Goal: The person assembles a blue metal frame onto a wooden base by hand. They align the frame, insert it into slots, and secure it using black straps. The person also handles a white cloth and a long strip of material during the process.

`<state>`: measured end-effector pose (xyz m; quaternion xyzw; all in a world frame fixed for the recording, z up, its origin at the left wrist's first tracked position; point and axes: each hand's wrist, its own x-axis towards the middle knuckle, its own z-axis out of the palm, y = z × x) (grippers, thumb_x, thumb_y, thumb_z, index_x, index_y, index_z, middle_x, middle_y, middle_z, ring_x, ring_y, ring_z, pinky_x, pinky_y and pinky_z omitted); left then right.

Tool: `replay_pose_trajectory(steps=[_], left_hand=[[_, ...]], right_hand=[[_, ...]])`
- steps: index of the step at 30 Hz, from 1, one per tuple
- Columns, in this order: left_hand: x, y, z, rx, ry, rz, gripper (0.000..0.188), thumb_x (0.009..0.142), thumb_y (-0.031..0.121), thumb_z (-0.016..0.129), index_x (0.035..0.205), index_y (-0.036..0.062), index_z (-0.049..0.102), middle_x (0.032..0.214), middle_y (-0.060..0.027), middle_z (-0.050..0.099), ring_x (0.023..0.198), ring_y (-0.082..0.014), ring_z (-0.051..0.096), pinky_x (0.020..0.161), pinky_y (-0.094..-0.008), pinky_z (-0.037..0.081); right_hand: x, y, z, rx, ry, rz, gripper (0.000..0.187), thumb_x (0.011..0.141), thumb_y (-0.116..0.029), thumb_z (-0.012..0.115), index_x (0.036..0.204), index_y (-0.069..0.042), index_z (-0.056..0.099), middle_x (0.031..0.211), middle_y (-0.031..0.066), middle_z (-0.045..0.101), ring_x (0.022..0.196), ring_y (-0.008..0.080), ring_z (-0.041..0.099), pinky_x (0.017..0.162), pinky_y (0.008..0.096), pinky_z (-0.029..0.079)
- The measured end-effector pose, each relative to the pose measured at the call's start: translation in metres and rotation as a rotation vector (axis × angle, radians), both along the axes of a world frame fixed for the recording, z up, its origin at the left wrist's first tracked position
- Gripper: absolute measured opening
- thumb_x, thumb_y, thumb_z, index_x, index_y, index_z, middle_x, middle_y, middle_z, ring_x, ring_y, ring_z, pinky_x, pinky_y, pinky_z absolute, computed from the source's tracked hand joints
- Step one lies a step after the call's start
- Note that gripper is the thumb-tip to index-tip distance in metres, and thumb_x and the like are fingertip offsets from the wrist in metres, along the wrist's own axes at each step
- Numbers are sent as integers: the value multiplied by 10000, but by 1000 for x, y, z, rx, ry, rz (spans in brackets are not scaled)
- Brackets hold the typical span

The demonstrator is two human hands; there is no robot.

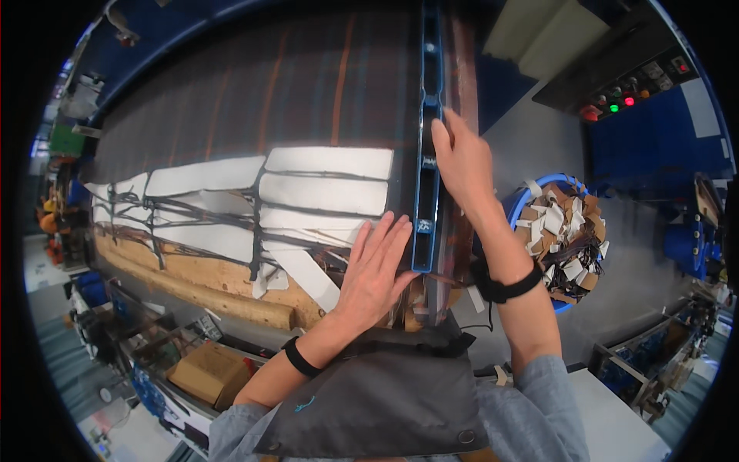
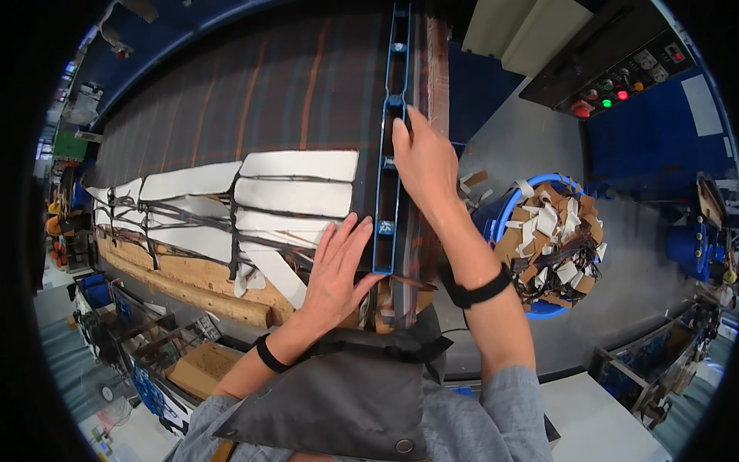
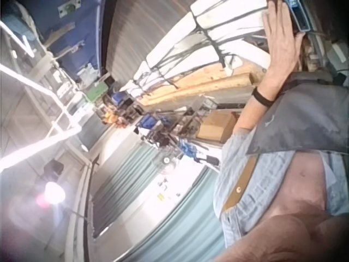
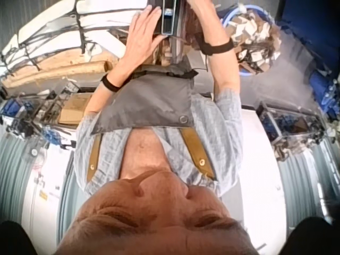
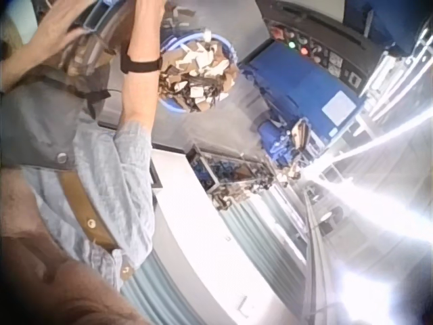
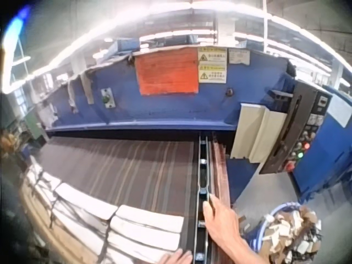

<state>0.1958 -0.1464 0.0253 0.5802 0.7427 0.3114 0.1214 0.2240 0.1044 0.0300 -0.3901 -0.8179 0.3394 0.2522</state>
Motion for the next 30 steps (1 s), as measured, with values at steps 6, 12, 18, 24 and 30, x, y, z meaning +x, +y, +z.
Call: replay_pose_trajectory(steps=[6,12,18,24,30], left_hand=[[-7,8,2,-27,-43,-42,968,863,188,908,1643,-45,384,1702,-210,457,1623,-415,364,1333,-630,212],[-2,6,5,-47,-73,-34,989,823,219,951,1623,-52,436,1643,-216,526,1600,-415,407,1326,-638,228],[0,11,4,-57,-18,-55,992,835,96,902,1654,-59,364,1657,-246,493,1603,-432,394,1318,-671,213],[-9,17,8,-95,-5,-88,1071,792,159,946,1648,-104,360,1646,-292,481,1609,-452,377,1318,-694,187],[-7,16,-1,-130,-40,-87,1198,746,135,963,1696,-51,258,1720,-249,409,1643,-454,306,1322,-698,136]], right_hand=[[76,-31,-15,-217,188,-101,364,1152,-259,560,1384,-20,707,960,174,773,845,245,731,796,381,558],[142,-93,-22,-364,211,-154,221,1106,-115,635,1245,12,751,942,122,748,796,164,691,735,336,556],[144,-118,-5,-13,160,-13,324,952,-49,764,1272,-19,729,892,129,643,749,322,645,691,434,518],[90,-88,10,40,221,-4,378,964,-95,777,1323,9,717,918,137,638,773,323,685,697,418,562],[47,-67,-3,45,99,8,528,998,-166,742,1471,34,621,952,166,697,754,360,727,652,446,594]])
